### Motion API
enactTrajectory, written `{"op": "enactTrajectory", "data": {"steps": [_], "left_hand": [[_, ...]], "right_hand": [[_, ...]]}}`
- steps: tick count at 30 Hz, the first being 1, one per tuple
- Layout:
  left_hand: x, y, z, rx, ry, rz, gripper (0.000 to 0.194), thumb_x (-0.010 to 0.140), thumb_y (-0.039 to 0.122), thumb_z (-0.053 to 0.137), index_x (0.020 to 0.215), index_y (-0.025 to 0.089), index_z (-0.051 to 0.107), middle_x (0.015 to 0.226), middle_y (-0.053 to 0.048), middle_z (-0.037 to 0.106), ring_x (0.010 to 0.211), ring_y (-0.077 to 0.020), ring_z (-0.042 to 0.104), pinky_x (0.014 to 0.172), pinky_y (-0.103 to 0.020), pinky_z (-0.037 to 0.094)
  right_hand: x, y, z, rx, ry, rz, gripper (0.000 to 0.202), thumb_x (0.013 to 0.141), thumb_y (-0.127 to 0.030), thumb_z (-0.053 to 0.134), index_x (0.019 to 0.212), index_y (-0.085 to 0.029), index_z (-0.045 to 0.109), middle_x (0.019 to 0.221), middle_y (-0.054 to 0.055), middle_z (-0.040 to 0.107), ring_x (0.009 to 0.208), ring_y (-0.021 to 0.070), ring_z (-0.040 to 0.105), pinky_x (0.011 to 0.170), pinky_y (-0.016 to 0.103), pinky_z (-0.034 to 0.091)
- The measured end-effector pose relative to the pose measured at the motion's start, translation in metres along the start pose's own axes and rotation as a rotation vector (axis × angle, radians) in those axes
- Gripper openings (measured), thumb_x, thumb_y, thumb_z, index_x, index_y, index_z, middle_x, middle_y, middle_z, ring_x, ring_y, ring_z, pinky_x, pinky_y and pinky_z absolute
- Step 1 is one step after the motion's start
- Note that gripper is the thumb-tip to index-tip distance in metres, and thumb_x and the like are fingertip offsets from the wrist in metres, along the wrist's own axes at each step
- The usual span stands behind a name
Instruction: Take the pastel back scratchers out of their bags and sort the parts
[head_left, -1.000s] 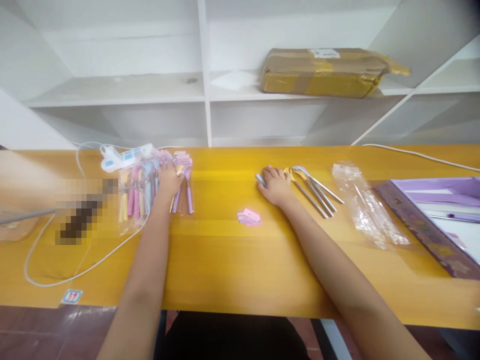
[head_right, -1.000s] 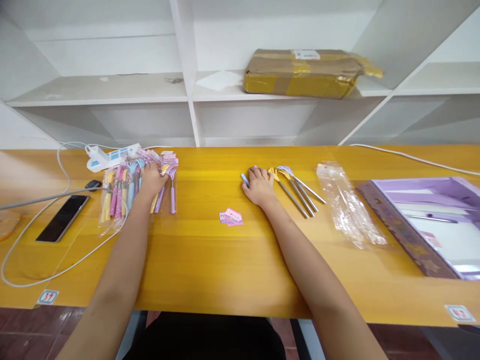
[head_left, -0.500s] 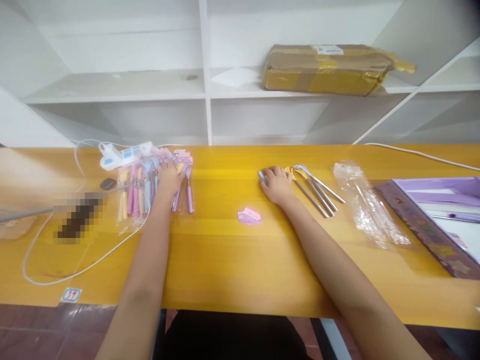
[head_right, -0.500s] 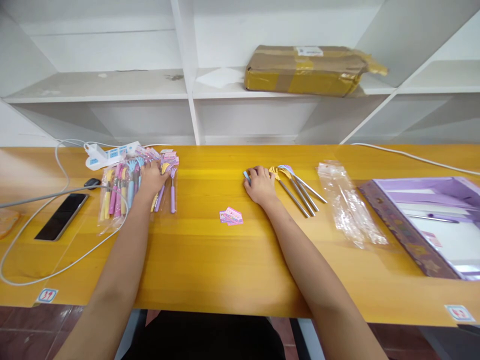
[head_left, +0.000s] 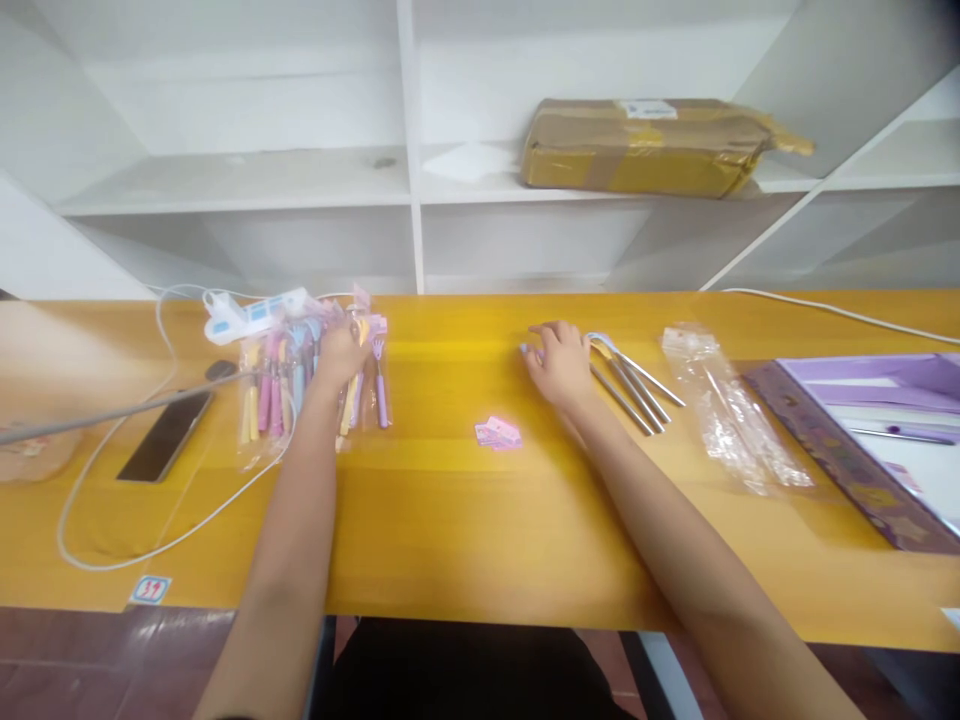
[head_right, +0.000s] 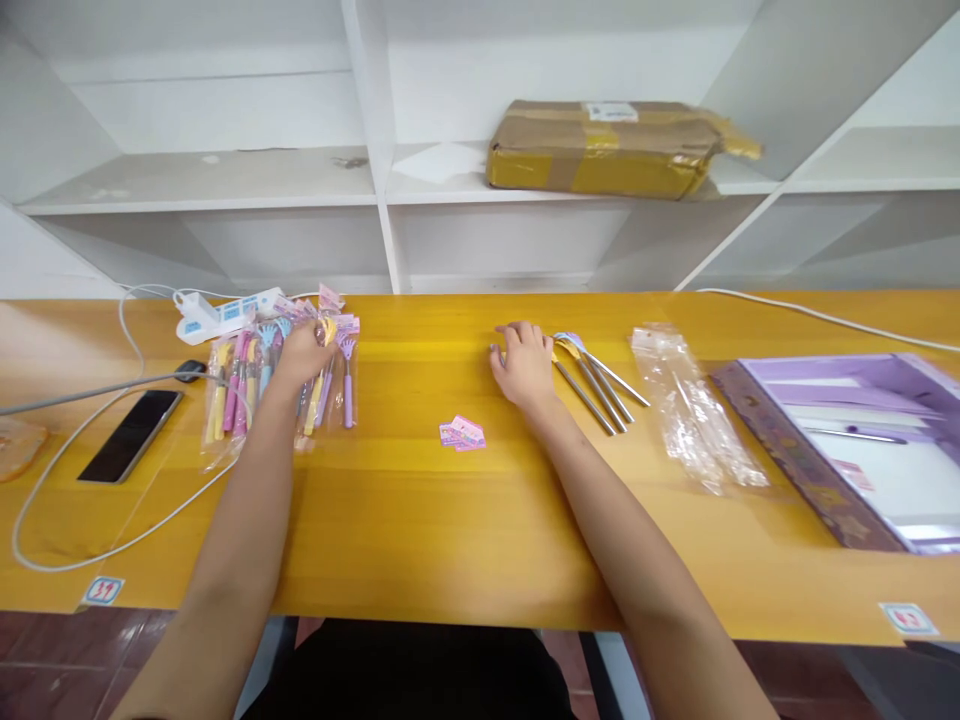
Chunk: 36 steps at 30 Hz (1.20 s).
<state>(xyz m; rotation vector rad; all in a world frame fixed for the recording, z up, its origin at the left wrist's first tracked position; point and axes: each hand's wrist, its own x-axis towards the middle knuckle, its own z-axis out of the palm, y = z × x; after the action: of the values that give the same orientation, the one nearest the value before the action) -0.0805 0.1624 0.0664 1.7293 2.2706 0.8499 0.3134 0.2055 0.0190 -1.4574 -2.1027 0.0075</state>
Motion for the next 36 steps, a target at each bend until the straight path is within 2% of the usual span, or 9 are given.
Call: {"op": "enactTrajectory", "data": {"steps": [3, 5, 9, 12, 15, 20, 25, 30, 36], "left_hand": [[-0.02, 0.029, -0.011, -0.204, -0.22, 0.096, 0.026, 0.084, 0.023, 0.061, 0.108, 0.02, 0.071, 0.113, -0.006, 0.074, 0.11, -0.0277, 0.068, 0.1, -0.038, 0.054], [-0.047, 0.05, -0.007, -0.378, -0.472, 0.104, 0.029, 0.081, 0.024, 0.06, 0.108, 0.022, 0.071, 0.108, -0.004, 0.074, 0.1, -0.0243, 0.068, 0.089, -0.034, 0.057], [-0.12, 0.074, 0.023, -0.803, -1.114, 0.002, 0.046, 0.071, 0.019, 0.064, 0.116, 0.021, 0.063, 0.09, -0.004, 0.072, 0.06, -0.0139, 0.055, 0.053, -0.025, 0.045], [-0.163, 0.072, 0.042, -1.017, -1.307, -0.112, 0.049, 0.067, 0.016, 0.066, 0.114, 0.02, 0.056, 0.084, -0.003, 0.071, 0.048, -0.0089, 0.044, 0.042, -0.02, 0.034], [-0.182, 0.064, 0.05, -1.14, -1.384, -0.178, 0.039, 0.069, 0.019, 0.067, 0.106, 0.019, 0.054, 0.078, -0.003, 0.07, 0.044, -0.0079, 0.042, 0.039, -0.02, 0.032], [-0.181, 0.059, 0.045, -1.15, -1.501, -0.168, 0.039, 0.077, 0.02, 0.072, 0.11, 0.021, 0.052, 0.084, -0.002, 0.071, 0.043, -0.0059, 0.041, 0.039, -0.018, 0.031], [-0.177, 0.059, 0.041, -1.107, -1.545, -0.163, 0.036, 0.082, 0.025, 0.075, 0.109, 0.021, 0.051, 0.084, -0.001, 0.07, 0.043, -0.005, 0.039, 0.04, -0.018, 0.03], [-0.176, 0.054, 0.042, -1.128, -1.538, -0.185, 0.049, 0.083, 0.025, 0.075, 0.122, 0.023, 0.045, 0.085, 0.001, 0.071, 0.042, -0.0051, 0.038, 0.039, -0.018, 0.028], [-0.176, 0.053, 0.043, -1.13, -1.525, -0.176, 0.045, 0.08, 0.018, 0.069, 0.121, 0.019, 0.05, 0.082, -0.001, 0.073, 0.046, -0.0061, 0.04, 0.043, -0.018, 0.03]], "right_hand": [[-0.005, -0.029, -0.021, 0.317, -0.04, -0.027, 0.044, 0.106, -0.04, 0.044, 0.14, -0.017, 0.059, 0.128, 0.017, 0.063, 0.104, 0.0277, 0.064, 0.096, 0.045, 0.053], [-0.02, -0.052, -0.03, 0.511, -0.112, -0.046, 0.052, 0.106, -0.047, 0.049, 0.151, -0.021, 0.049, 0.13, 0.014, 0.063, 0.097, 0.0237, 0.066, 0.085, 0.04, 0.058], [-0.067, -0.084, -0.029, 0.694, -0.249, -0.061, 0.073, 0.102, -0.052, 0.06, 0.162, -0.023, 0.031, 0.142, 0.017, 0.058, 0.102, 0.0238, 0.07, 0.075, 0.037, 0.063], [-0.097, -0.086, -0.018, 0.626, -0.283, -0.055, 0.062, 0.103, -0.043, 0.059, 0.158, -0.024, 0.038, 0.133, 0.014, 0.065, 0.096, 0.0229, 0.072, 0.082, 0.041, 0.064], [-0.112, -0.077, -0.01, 0.539, -0.258, -0.074, 0.049, 0.103, -0.034, 0.057, 0.15, -0.025, 0.046, 0.119, 0.01, 0.071, 0.091, 0.0222, 0.073, 0.084, 0.041, 0.063], [-0.114, -0.064, -0.01, 0.611, -0.141, 0.011, 0.027, 0.104, -0.033, 0.057, 0.129, -0.024, 0.054, 0.113, 0.008, 0.069, 0.074, 0.017, 0.069, 0.067, 0.034, 0.061], [-0.114, -0.062, -0.022, 0.585, 0.026, -0.185, 0.012, 0.106, -0.022, 0.05, 0.103, -0.023, 0.062, 0.12, 0.012, 0.058, 0.1, 0.0212, 0.067, 0.082, 0.038, 0.061], [-0.114, -0.067, -0.034, 0.711, -0.072, -0.22, 0.013, 0.104, -0.023, 0.058, 0.112, -0.023, 0.068, 0.12, 0.012, 0.054, 0.105, 0.0227, 0.064, 0.093, 0.042, 0.058], [-0.105, -0.063, -0.036, 0.889, -0.181, -0.097, 0.02, 0.104, -0.037, 0.063, 0.094, -0.022, 0.07, 0.109, 0.009, 0.058, 0.104, 0.0224, 0.061, 0.096, 0.042, 0.053]]}}
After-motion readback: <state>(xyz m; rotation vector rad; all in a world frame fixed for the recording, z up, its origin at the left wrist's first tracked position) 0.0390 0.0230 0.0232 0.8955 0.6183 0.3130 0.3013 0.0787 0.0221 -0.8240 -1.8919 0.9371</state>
